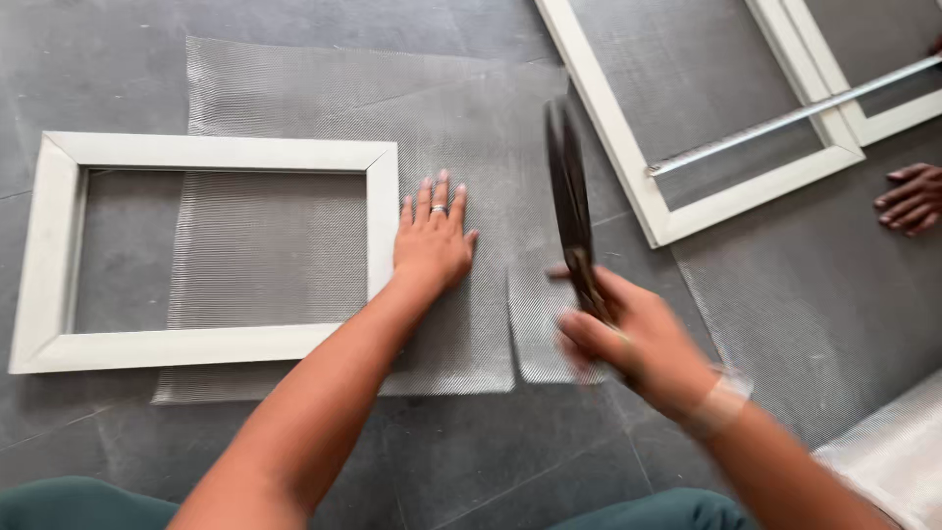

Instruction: The person sits on the floor, spreads a sheet of insect mesh, and aligns a window screen frame on top of it. They use scissors to cut the mesh around the frame, trimming excess strips along the edges, and move finished frames aside.

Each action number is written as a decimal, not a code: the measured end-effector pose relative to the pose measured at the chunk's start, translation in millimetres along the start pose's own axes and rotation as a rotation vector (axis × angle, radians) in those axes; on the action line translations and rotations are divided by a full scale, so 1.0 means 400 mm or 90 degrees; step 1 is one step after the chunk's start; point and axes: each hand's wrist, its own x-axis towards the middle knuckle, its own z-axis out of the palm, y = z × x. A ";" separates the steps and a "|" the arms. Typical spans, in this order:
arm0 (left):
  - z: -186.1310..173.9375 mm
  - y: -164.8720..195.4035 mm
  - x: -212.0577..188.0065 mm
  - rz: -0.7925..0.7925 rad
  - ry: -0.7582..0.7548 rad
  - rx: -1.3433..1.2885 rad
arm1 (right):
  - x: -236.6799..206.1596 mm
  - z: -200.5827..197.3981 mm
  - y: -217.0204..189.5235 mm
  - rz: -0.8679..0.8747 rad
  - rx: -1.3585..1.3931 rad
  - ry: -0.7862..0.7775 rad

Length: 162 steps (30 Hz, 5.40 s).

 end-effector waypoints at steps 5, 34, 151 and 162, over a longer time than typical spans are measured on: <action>-0.026 0.107 -0.257 0.142 -0.192 0.079 | 0.128 0.073 0.253 0.012 0.251 0.146; -0.001 0.059 -0.435 -0.009 0.219 -0.451 | -0.050 0.127 0.360 0.174 0.318 0.044; 0.028 -0.027 0.273 -0.041 0.039 -0.007 | 0.251 0.127 0.351 0.153 0.291 0.231; 0.034 -0.026 0.274 -0.036 0.045 -0.003 | 0.240 0.132 0.342 0.175 0.243 0.263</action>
